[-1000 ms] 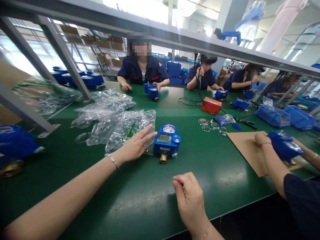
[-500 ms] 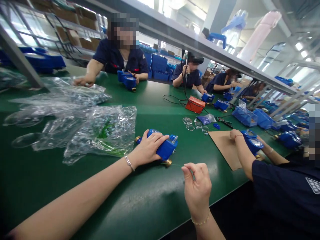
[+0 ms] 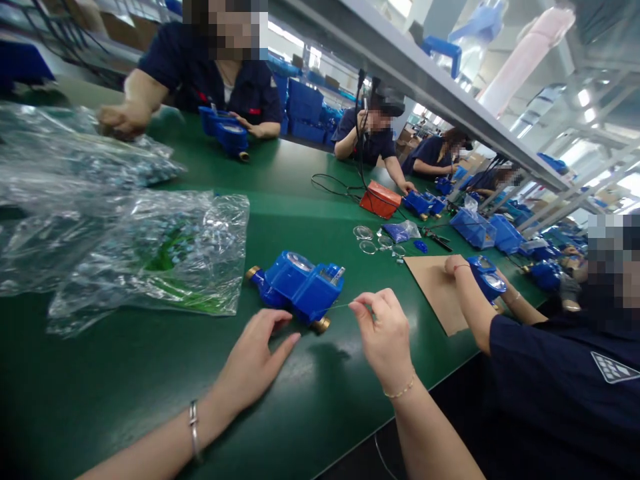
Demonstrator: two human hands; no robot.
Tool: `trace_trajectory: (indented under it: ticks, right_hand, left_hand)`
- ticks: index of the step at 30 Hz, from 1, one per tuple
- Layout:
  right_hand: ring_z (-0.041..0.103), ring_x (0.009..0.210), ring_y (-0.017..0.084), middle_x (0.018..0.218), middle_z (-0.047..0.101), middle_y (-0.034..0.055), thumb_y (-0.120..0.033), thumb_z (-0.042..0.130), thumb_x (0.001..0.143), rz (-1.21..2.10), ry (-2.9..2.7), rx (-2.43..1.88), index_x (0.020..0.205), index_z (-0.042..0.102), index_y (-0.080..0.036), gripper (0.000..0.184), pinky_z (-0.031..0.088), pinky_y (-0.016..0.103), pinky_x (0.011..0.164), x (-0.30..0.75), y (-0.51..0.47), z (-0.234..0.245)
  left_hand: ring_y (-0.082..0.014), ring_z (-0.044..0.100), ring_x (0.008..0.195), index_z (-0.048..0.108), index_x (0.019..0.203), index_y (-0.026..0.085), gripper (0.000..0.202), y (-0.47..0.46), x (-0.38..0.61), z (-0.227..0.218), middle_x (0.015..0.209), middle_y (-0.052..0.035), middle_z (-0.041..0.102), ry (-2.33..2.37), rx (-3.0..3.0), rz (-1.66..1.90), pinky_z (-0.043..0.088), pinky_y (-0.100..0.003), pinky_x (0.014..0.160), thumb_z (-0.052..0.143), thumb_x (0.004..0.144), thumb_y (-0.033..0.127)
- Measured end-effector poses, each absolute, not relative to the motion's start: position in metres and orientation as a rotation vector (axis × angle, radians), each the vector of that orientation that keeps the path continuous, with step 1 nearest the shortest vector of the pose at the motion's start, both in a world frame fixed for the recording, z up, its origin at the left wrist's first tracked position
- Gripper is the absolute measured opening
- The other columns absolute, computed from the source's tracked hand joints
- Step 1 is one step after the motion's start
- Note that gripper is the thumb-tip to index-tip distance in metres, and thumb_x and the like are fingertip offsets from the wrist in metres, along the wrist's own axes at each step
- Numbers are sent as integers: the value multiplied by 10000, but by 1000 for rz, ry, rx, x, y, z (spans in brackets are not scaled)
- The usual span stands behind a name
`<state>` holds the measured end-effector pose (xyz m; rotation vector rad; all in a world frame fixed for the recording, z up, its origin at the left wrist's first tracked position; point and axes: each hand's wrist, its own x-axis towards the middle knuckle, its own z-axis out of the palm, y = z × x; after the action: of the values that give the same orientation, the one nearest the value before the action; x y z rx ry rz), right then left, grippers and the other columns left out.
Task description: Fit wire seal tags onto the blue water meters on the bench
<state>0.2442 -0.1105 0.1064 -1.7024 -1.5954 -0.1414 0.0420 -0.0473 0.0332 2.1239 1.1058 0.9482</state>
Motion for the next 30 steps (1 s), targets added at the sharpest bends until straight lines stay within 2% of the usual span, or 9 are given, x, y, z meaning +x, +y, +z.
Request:
trace_trajectory:
  ticks: [2,4,24,30]
  right_hand:
    - [505,676,142,746,516,11,-323,516,880,-134,-1647,-1710,823,634,-205,177,417,271,624,244,-104,108]
    - [508,685,144,746,518,12,-310,519,879,-133,-1693,-1723,817,631,-203,167,417,271,632,244,-100,110]
    - [507,671,134,736,522,4,-295,537,873,-127,-1820,-1781,810,619,-205,137,408,264,621,245,-93,123]
    - [506,665,137,729,522,8,-328,516,883,-120,-1848,-1783,803,624,-207,181,403,268,608,243,-95,125]
  left_hand:
    - [-176,573,808,517,1009,175,192,-55,43,23,912,-42,586,1017,1926,791,493,-325,740,467,870,297]
    - [-162,584,770,527,1010,181,198,-55,47,18,876,-30,600,957,1819,737,493,-302,704,442,883,307]
    - [-161,582,755,550,1032,188,244,-42,51,14,879,-34,602,888,1761,740,480,-287,677,440,877,341]
    - [-160,585,755,556,1023,187,238,-41,51,13,884,-36,603,884,1761,733,482,-292,680,440,875,334]
